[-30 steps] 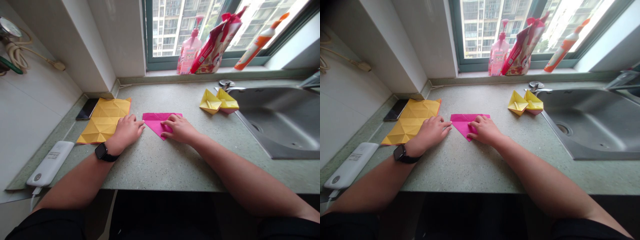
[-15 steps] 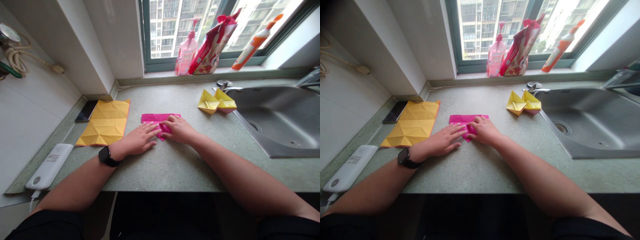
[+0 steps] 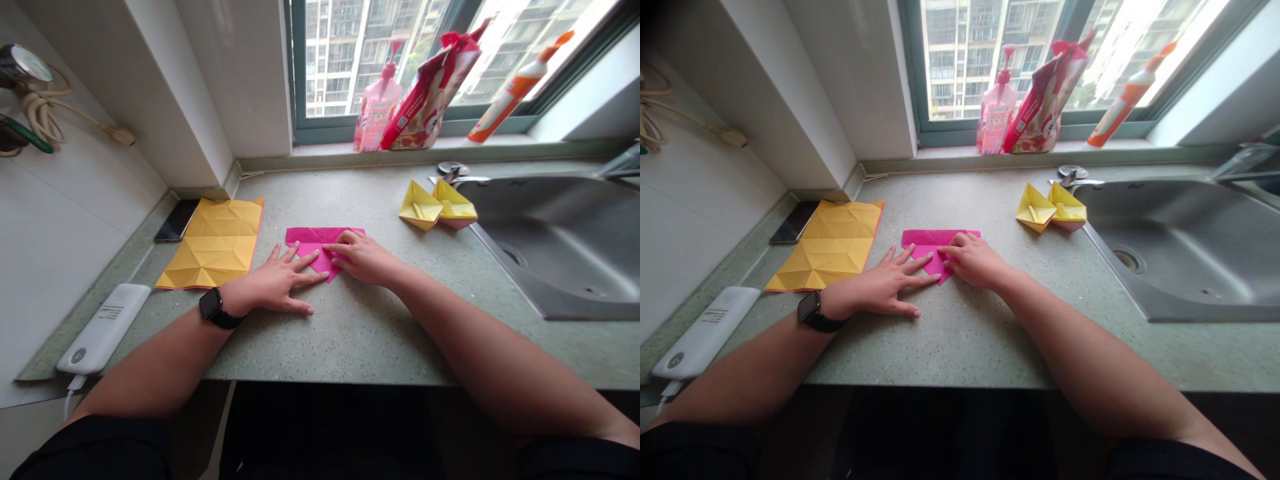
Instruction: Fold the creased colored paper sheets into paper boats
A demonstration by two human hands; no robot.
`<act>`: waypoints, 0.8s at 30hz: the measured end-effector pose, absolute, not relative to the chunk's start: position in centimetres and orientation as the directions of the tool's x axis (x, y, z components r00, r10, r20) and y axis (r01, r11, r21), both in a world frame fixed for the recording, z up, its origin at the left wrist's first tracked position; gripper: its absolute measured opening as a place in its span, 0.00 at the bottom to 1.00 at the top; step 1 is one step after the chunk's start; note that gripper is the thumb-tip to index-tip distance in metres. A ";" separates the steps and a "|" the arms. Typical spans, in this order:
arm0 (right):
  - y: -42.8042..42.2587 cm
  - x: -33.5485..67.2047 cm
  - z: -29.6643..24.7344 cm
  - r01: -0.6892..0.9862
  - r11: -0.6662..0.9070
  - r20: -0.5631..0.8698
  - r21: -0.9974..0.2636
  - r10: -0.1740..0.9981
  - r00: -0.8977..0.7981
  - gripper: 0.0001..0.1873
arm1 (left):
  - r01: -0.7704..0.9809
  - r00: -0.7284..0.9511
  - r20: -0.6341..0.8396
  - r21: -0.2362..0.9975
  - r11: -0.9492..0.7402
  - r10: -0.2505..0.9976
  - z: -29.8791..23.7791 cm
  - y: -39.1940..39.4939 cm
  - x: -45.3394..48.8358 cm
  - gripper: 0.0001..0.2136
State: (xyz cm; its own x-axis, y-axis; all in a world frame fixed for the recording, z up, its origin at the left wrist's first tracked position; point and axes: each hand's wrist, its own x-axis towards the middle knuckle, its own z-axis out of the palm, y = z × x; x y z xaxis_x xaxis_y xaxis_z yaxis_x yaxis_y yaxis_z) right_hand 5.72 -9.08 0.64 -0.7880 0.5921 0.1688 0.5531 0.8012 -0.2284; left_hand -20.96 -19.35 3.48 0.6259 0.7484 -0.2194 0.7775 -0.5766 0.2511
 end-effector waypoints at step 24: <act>-8.7 6.2 0.5 0.588 0.798 0.241 -0.129 0.601 -0.762 0.22 | 0.742 0.646 0.118 0.138 -0.656 0.754 3.4 -19.5 -20.0 0.16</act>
State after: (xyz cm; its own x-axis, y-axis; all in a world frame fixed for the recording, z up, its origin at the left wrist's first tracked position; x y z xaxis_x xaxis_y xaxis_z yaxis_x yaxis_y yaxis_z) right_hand 6.24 -8.68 0.51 -0.7622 0.6010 0.2406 0.5885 0.7981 -0.1292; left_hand -20.04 -19.54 3.35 0.6459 0.7543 0.1175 0.7416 -0.6565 0.1382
